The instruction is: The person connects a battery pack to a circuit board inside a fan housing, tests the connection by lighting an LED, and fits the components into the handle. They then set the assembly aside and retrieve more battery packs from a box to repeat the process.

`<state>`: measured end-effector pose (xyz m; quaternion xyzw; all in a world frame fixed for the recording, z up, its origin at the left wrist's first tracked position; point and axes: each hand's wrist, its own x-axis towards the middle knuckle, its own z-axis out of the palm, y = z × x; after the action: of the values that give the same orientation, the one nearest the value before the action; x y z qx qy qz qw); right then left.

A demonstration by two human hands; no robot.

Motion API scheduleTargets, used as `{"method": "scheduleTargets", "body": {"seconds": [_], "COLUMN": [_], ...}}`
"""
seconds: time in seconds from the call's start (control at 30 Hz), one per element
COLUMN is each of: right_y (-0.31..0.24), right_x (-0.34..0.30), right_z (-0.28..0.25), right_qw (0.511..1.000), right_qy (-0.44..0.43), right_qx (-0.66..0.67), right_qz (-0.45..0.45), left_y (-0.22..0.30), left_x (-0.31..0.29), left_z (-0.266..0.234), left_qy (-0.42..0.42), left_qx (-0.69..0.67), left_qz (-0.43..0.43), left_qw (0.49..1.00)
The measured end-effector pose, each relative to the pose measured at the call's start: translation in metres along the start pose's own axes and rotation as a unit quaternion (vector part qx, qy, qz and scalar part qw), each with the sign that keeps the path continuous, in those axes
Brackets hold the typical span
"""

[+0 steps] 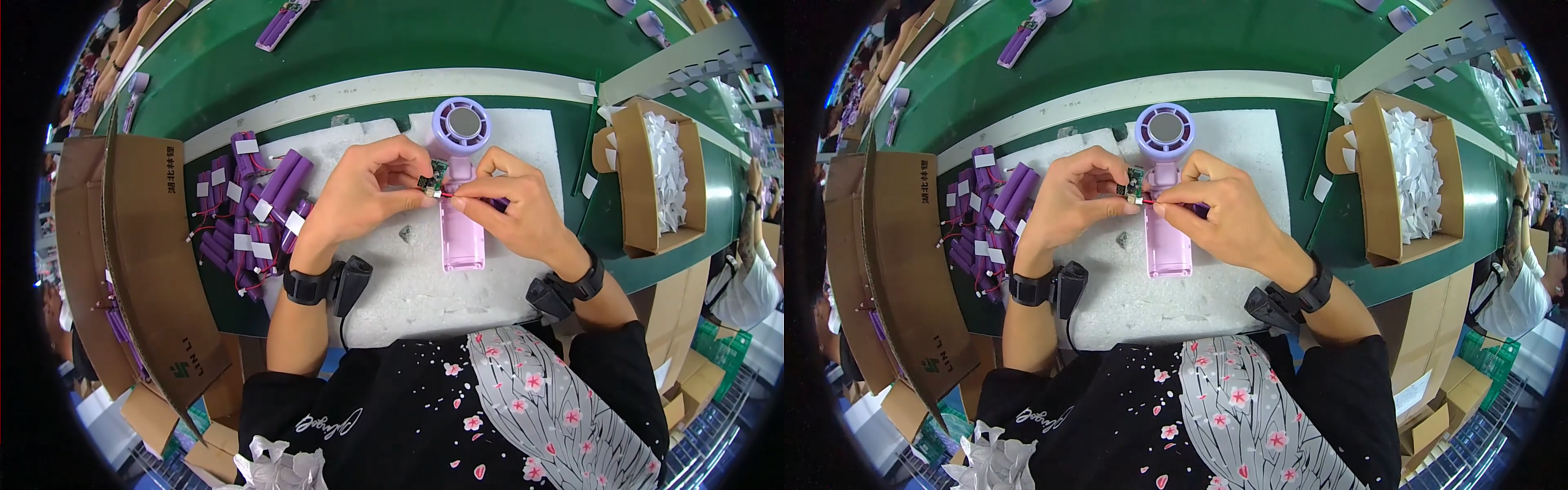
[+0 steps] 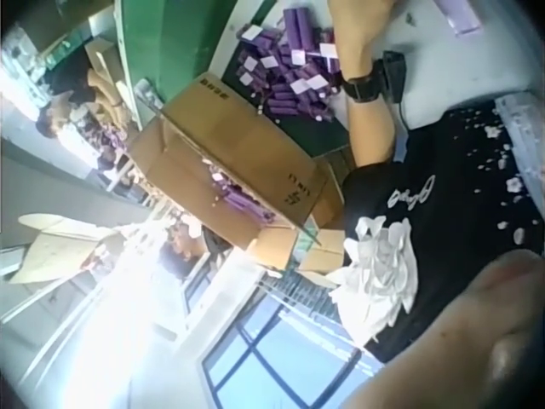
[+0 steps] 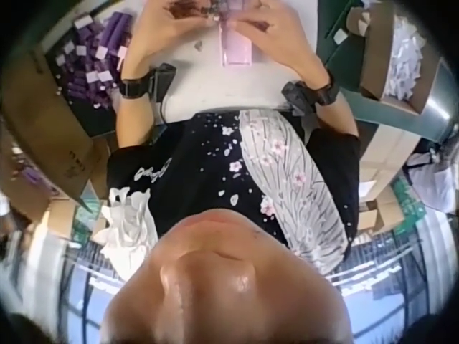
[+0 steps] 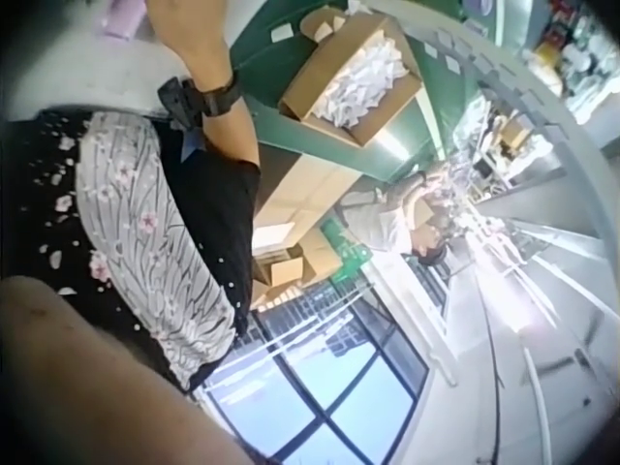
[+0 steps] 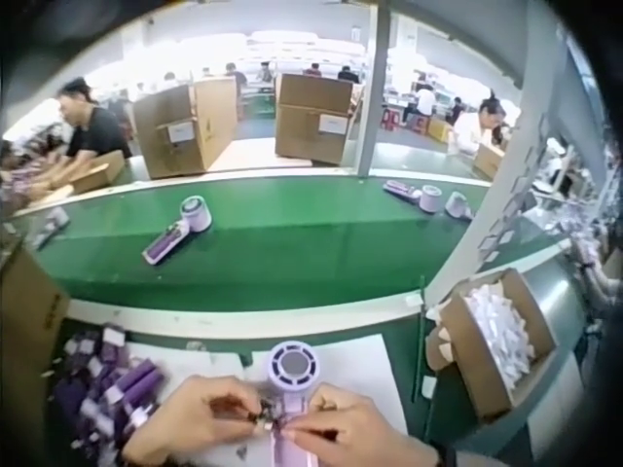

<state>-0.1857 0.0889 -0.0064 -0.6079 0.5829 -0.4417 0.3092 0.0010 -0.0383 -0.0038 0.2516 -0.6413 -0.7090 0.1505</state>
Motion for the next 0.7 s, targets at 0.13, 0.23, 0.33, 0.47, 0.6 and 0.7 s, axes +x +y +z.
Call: {"method": "scheduleTargets", "body": {"seconds": [0.13, 0.23, 0.33, 0.47, 0.6, 0.7], "right_y": [0.0013, 0.0008, -0.0005, 0.0032, 0.0023, 0.005], "right_x": [0.0001, 0.0, 0.0006, 0.0004, -0.0007, -0.0019], "right_z": [0.0005, 0.0006, 0.0007, 0.0035, 0.0058, 0.0065], "right_qw": [1.0, 1.0, 1.0, 1.0, 0.998, 0.997], "right_qy": [0.006, 0.01, 0.015, 0.016, 0.024, 0.022], "right_qx": [0.008, 0.011, 0.004, 0.005, -0.031, -0.05], "right_qz": [0.007, 0.009, 0.001, -0.009, -0.039, -0.061], "left_y": [0.0022, 0.0012, 0.001, 0.0016, 0.0027, 0.0028], "left_x": [0.0002, 0.0003, 0.0006, 0.0007, -0.0001, 0.0012], "left_z": [0.0008, 0.0, 0.0007, 0.0024, 0.0046, 0.0075], "left_qy": [-0.014, -0.017, -0.018, -0.012, 0.006, 0.017], "left_qx": [0.023, 0.002, -0.009, 0.003, 0.03, 0.03], "left_qz": [0.019, 0.02, 0.018, 0.018, 0.022, 0.024], "left_qw": [0.999, 1.0, 1.0, 1.0, 0.999, 0.999]}}
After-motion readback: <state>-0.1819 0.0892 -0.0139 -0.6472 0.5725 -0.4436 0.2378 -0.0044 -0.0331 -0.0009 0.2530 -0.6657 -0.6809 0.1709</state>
